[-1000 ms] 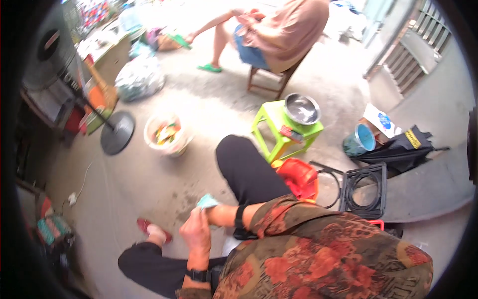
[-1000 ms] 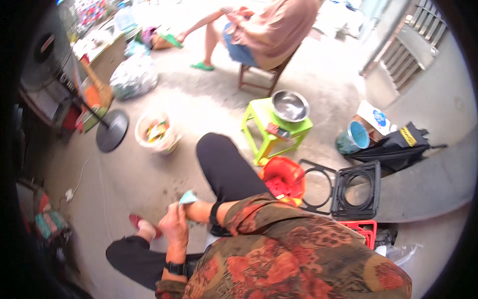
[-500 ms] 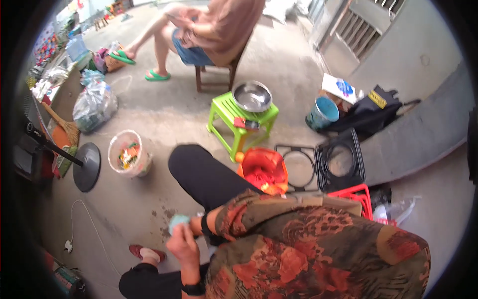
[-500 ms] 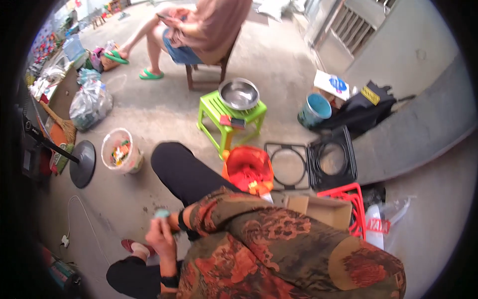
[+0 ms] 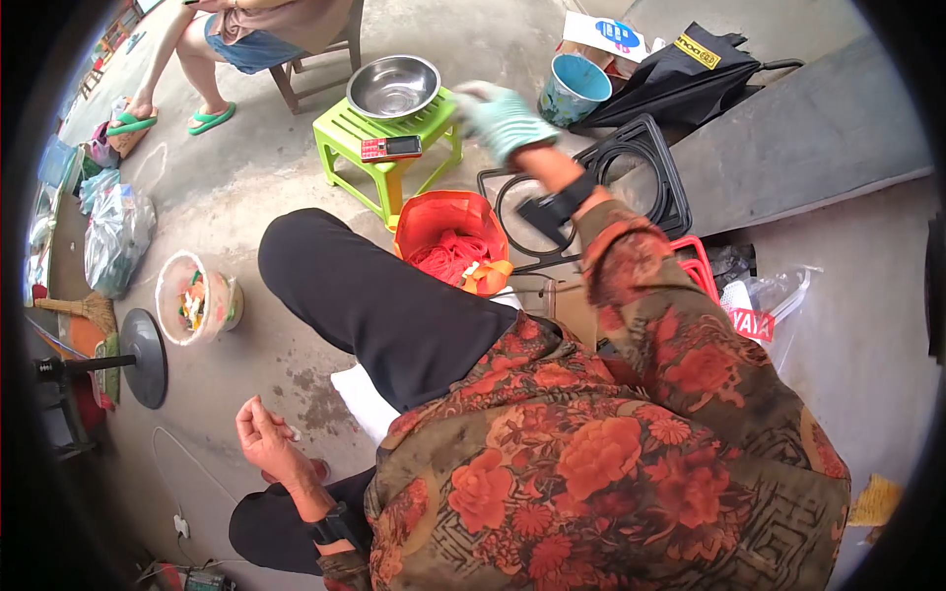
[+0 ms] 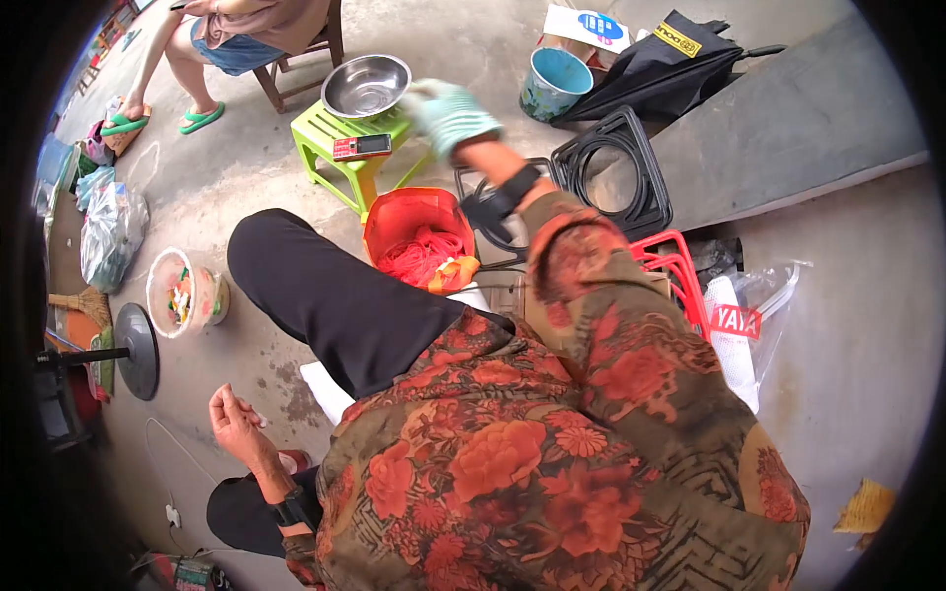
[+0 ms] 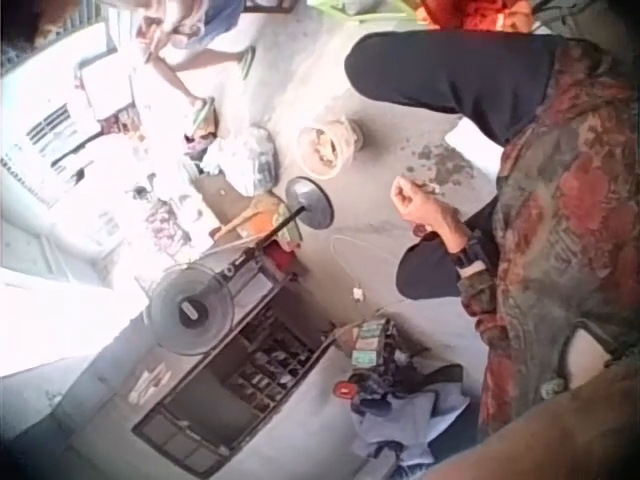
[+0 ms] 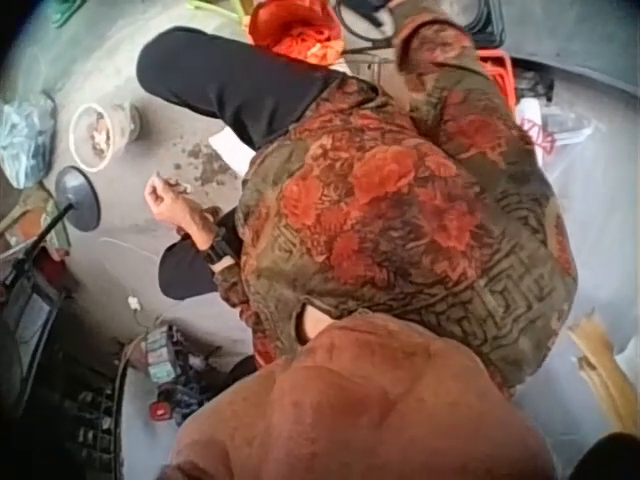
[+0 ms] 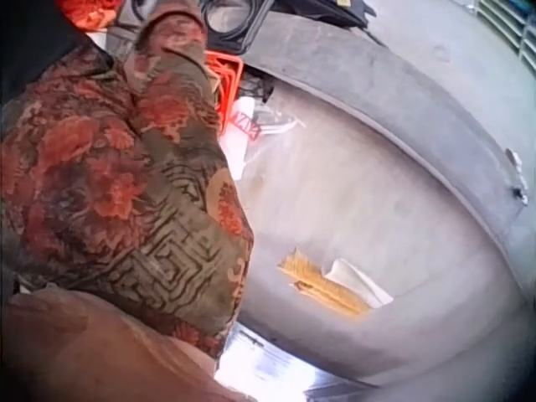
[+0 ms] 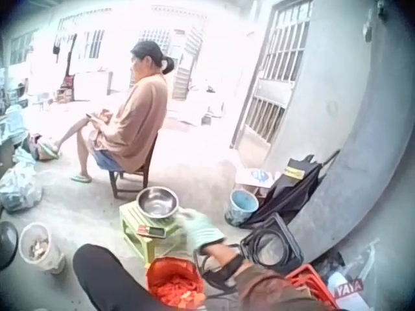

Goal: Tying red nylon cord onto square plastic frames while wearing a single protective glove.

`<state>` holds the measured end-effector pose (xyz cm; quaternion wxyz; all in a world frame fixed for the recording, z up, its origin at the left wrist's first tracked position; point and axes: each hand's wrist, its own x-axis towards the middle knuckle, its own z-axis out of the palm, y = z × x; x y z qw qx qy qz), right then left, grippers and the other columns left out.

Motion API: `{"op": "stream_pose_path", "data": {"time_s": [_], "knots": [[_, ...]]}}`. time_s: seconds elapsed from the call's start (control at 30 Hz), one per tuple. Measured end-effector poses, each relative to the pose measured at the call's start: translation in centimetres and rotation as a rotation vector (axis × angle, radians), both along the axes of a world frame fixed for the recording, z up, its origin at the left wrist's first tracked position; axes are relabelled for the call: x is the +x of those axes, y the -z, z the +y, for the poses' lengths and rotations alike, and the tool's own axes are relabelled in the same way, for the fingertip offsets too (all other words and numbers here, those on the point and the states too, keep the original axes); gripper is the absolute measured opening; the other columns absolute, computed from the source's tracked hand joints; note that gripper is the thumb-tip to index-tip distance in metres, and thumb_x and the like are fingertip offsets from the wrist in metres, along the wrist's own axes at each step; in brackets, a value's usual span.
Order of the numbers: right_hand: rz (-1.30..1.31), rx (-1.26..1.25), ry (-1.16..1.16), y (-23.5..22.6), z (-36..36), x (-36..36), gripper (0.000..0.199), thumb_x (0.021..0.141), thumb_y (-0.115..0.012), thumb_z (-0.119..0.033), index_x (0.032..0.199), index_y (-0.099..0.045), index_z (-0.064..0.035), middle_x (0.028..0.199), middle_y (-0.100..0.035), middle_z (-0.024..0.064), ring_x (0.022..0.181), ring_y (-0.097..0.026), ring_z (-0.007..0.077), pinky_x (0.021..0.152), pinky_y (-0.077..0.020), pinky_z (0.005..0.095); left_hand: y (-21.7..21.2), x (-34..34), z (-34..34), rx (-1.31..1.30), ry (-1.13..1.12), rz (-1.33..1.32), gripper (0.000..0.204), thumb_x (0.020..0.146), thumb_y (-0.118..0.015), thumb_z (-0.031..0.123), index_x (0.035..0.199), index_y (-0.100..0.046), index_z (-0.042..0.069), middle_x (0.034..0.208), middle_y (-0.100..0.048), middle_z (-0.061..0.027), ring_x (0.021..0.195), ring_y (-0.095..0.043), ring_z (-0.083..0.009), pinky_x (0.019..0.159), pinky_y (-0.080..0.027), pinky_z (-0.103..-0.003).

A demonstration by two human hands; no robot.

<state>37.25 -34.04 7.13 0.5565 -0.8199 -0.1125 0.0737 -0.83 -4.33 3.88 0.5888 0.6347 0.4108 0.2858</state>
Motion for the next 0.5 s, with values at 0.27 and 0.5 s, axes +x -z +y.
{"op": "stream_pose_path", "data": {"time_s": [0.27, 0.5], "knots": [[0.797, -0.043, 0.471, 25.4, -27.7, 3.2, 0.025, 0.085, -0.059, -0.032, 0.099, -0.055, -0.0115, 0.087, -0.062, 0.0073, 0.070, -0.062, 0.0242, 0.051, -0.0473, 0.0366, 4.5, 0.4, 1.3, -0.092, 0.052, 0.249, 0.014, 0.091, -0.057, 0.019, 0.089, -0.056, 0.005, 0.062, -0.050, 0.0002, 0.044, -0.043, -0.0042, 0.037, -0.034, -0.017], [0.649, -0.722, -0.057, 35.2, -24.3, -3.8, 0.040, 0.080, -0.055, -0.043, 0.100, -0.067, -0.0105, 0.103, -0.065, 0.0155, 0.097, -0.061, 0.0325, 0.085, -0.0464, 0.0398, 5.2, 1.3, 2.0, -0.296, 0.140, 0.489, 0.016, 0.089, -0.059, 0.023, 0.091, -0.056, 0.007, 0.075, -0.059, -0.0025, 0.052, -0.052, -0.0057, 0.043, -0.040, -0.019]]}}
